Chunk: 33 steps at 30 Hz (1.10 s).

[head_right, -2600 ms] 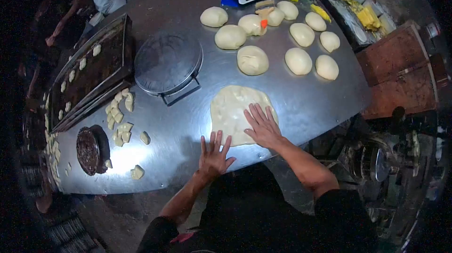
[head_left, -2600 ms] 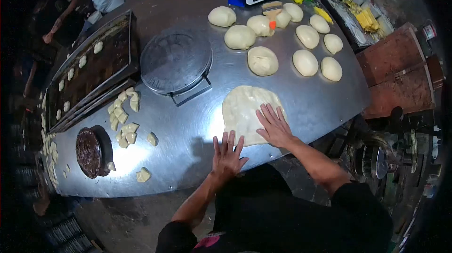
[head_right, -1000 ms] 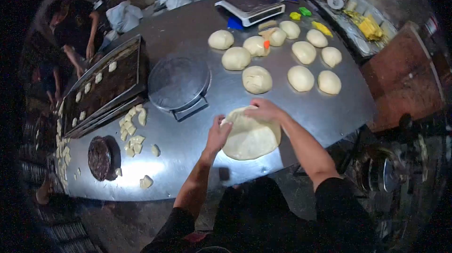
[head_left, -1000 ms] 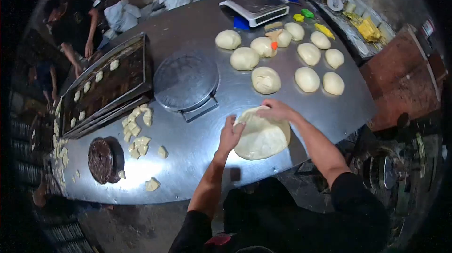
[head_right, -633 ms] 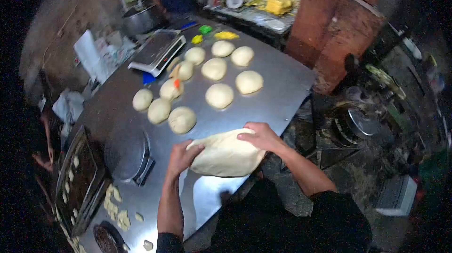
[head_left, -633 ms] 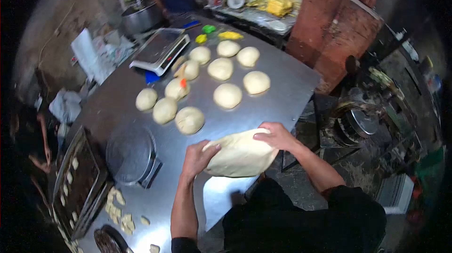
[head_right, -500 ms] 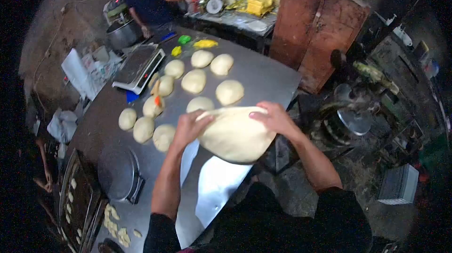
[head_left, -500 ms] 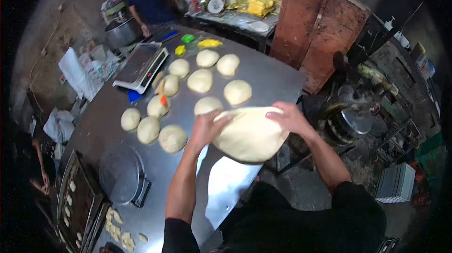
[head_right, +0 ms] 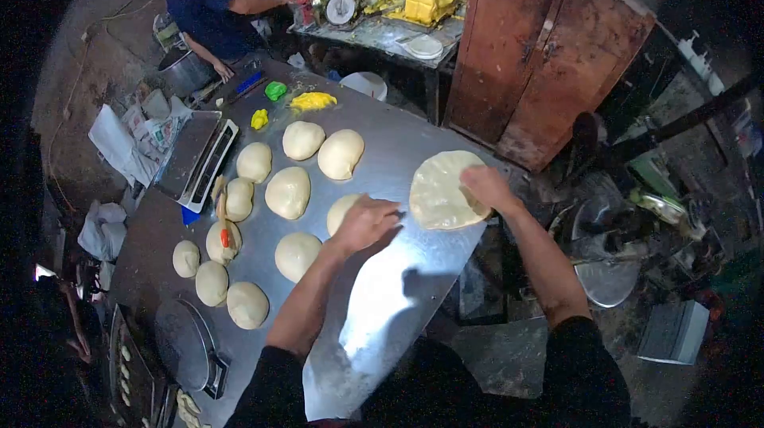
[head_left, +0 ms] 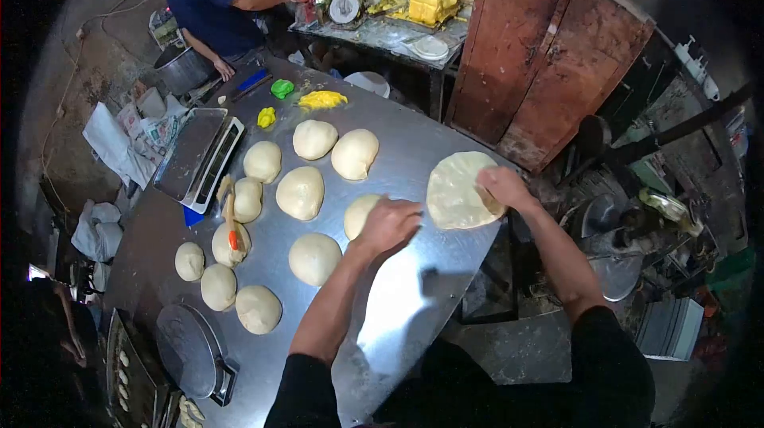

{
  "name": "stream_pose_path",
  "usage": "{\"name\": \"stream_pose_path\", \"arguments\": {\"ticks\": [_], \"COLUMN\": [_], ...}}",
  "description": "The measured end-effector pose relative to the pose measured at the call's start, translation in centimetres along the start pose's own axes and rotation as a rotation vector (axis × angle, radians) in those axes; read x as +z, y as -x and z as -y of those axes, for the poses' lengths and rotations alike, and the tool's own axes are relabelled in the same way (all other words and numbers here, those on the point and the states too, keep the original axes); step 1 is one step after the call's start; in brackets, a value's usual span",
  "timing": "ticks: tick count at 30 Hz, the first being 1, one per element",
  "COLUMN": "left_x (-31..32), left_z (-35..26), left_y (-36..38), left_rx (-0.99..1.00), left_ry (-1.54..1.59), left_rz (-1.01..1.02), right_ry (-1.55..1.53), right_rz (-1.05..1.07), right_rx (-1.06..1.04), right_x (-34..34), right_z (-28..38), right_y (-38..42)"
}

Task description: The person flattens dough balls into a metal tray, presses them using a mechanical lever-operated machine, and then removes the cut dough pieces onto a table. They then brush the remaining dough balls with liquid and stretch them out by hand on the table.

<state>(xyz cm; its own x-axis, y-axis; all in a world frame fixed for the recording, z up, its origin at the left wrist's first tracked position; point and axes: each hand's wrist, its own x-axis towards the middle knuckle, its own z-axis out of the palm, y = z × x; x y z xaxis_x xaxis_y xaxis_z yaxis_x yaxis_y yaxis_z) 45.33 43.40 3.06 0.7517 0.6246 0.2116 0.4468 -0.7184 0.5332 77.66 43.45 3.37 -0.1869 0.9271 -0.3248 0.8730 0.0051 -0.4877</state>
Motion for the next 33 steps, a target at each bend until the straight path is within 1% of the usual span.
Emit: {"name": "stream_pose_path", "arguments": {"ticks": [2,3,4,5,6,7,8,9,10,12,13,14,16,17,18,20,21,22,23,24,26,27,28,29,30,32,33], "left_x": [-1.0,-1.2,-1.2,-1.2,-0.9,0.1,0.6,0.1,-0.6,-1.2,-1.1,-1.1,-3.5,-0.8,-1.4,-2.6,-2.4,-2.4,-2.4,-2.7,-4.1,-4.6,-5.0,-5.2,-5.5,-5.6,-6.0], "left_z": [2.6,3.6,4.3,4.9,5.7,6.3,6.9,7.1,8.0,9.3,8.5,7.5,5.4,8.1,7.0,2.9,2.4,2.0,1.5,0.1,-3.6,-4.7,-6.0,-7.4,-8.7,-11.9,-14.1], "left_y": [1.6,2.3,2.9,3.4,3.3,3.4,3.3,2.8,1.9,1.0,1.5,2.4,1.1,3.2,2.8,2.3,2.5,3.2,4.3,5.7,8.5,10.5,12.9,15.9,19.1,26.2,30.4], "left_rx": [-0.135,-0.14,-0.249,-0.357,-0.36,-0.513,-0.655,-0.718,-0.696,-0.846,-0.94,-0.951,-0.88,-0.426,-0.433,-0.778,-0.809,-0.734,-0.658,-0.701,-0.73,-0.76,-0.779,-0.779,-0.797,-0.686,-0.715], "left_ry": [-0.084,-0.088,-0.117,-0.148,-0.14,-0.014,0.104,0.063,0.06,0.282,0.394,0.389,0.249,-0.114,-0.119,0.349,0.349,0.346,0.338,0.329,0.427,0.411,0.658,0.904,0.876,1.129,1.122], "left_rz": [-0.222,-0.21,-0.281,-0.346,-0.329,-0.345,-0.368,-0.27,-0.272,-0.087,0.035,0.067,0.2,-0.085,-0.093,0.01,-0.005,-0.073,-0.159,-0.197,-0.395,-0.432,-0.638,-0.846,-0.897,-1.118,-1.053], "right_ry": [0.397,0.336,0.279,0.266,0.245,0.222,0.214,0.26,0.309,0.321,0.295,0.273,-0.16,0.049,0.259,0.253,0.214,0.167,0.196,0.235,-0.36,-0.742,-1.116,-1.365,-1.608,-1.569,-1.28], "right_rz": [-0.332,-0.329,-0.323,-0.315,-0.247,-0.167,-0.159,-0.202,-0.255,-0.291,-0.277,-0.259,-0.068,-0.198,-0.313,-0.253,-0.239,-0.218,-0.222,-0.137,-0.166,-0.077,0.032,0.145,0.273,0.274,0.265], "right_rx": [0.016,0.015,0.019,0.028,0.078,0.137,0.157,0.178,0.193,0.173,0.162,0.179,-0.069,0.05,0.168,0.153,0.206,0.261,0.319,0.313,-0.118,-0.101,-0.071,-0.065,-0.05,-0.271,-0.304], "right_x": [3.8,5.5,6.9,6.7,5.3,5.5,7.2,9.0,9.9,10.0,9.8,9.6,6.5,6.6,7.2,4.8,4.1,4.4,4.8,3.1,6.5,9.6,12.9,15.6,17.7,20.2,20.9], "right_z": [1.2,2.2,3.0,4.0,4.9,5.5,5.9,6.4,7.1,9.6,9.5,8.7,5.7,2.2,-1.1,0.1,0.8,1.8,2.9,7.3,11.3,13.7,16.5,19.5,23.0,30.8,33.7], "right_y": [-5.2,-7.1,-8.4,-9.7,-10.9,-10.7,-10.6,-11.0,-11.7,-11.0,-11.4,-10.8,-10.2,-8.9,-7.5,-4.9,-4.9,-5.1,-5.4,-3.4,0.1,2.0,4.1,6.7,8.7,12.3,13.5]}}
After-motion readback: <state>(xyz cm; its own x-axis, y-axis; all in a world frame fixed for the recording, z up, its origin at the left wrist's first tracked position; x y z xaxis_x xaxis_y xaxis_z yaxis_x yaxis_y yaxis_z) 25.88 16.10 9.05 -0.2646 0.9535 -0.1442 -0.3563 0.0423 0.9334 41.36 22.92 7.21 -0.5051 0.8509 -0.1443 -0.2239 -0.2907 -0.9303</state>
